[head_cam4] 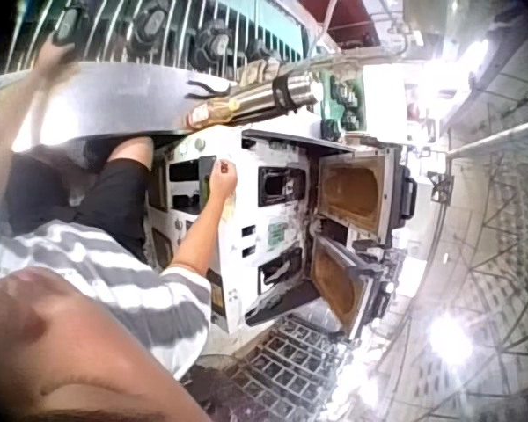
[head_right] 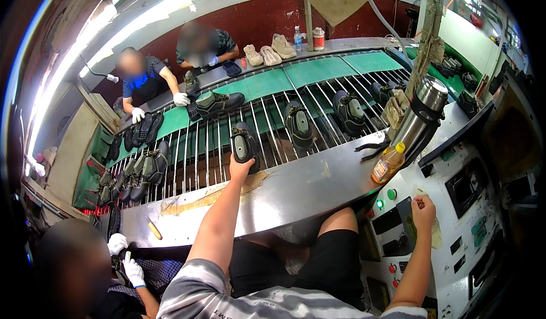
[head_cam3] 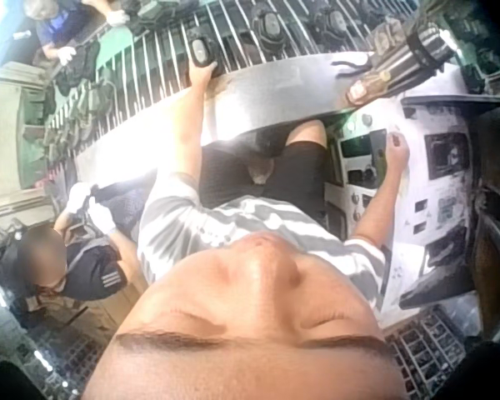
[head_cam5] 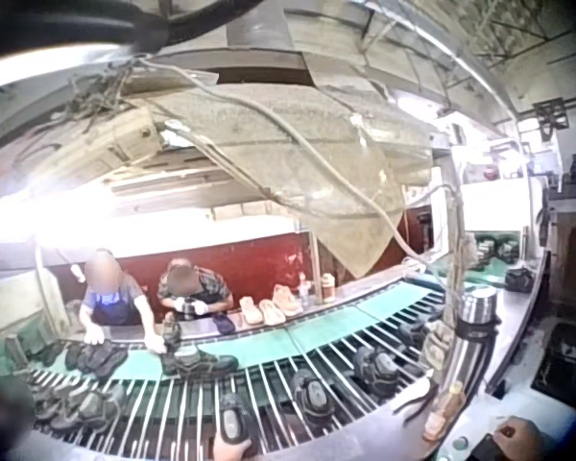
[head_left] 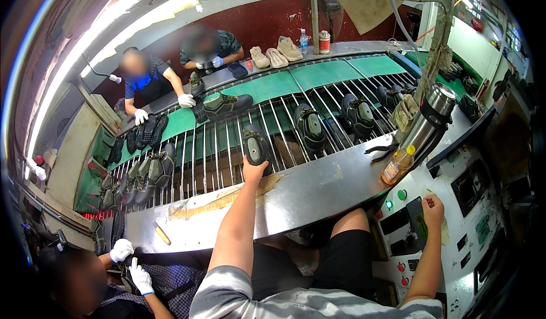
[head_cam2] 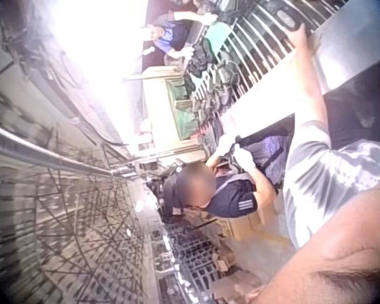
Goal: The person operates a footwear production machine, repeatedly picking up shoes from a conveyor belt, placing them into a heat-press or molding machine, and returning them to the belt.
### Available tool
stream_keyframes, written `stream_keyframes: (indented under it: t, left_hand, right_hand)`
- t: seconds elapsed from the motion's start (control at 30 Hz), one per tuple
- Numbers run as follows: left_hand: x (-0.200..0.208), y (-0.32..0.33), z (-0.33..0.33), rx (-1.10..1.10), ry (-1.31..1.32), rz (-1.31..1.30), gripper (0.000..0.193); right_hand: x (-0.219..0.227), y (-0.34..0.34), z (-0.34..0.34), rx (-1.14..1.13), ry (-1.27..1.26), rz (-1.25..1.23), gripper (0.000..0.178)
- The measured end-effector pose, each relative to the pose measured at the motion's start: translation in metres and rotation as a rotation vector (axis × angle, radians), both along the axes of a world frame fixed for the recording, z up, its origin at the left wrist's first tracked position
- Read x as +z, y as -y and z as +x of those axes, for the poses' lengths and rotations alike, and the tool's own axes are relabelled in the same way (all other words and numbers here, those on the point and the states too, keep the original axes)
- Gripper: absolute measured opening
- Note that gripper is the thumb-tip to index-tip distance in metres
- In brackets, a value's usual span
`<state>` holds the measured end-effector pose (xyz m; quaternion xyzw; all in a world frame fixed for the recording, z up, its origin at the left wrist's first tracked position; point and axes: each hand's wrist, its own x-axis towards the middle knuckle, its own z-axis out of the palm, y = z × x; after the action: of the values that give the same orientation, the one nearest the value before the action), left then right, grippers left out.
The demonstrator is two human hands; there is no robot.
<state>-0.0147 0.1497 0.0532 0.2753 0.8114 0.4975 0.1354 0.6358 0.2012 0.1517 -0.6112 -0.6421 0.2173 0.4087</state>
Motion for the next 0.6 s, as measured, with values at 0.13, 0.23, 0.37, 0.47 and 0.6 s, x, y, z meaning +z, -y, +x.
stream_keyframes:
  t: [0.13,0.23,0.37,0.47,0.6]
  left_hand:
    - [0.019,-0.005,0.012,-0.042,-0.022,-0.052,0.099]
    - [0.004,-0.005,0.007,0.036,-0.070,-0.025,0.099]
    - [0.010,-0.012,0.015,-0.052,-0.090,0.007,0.096]
    - [0.005,-0.025,0.020,-0.128,-0.022,0.076,0.096]
    - [0.004,-0.043,0.032,-0.016,-0.085,0.047,0.095]
  right_hand:
    - [0.000,0.001,0.003,-0.008,0.067,0.000,0.007]
    - [0.000,-0.002,-0.002,0.004,0.047,-0.008,0.007]
    - [-0.001,-0.002,0.001,0.000,0.067,-0.015,0.007]
    - [0.001,-0.001,0.000,-0.009,0.094,-0.013,0.005]
    - [-0.005,-0.007,0.003,0.006,0.012,-0.039,0.003]
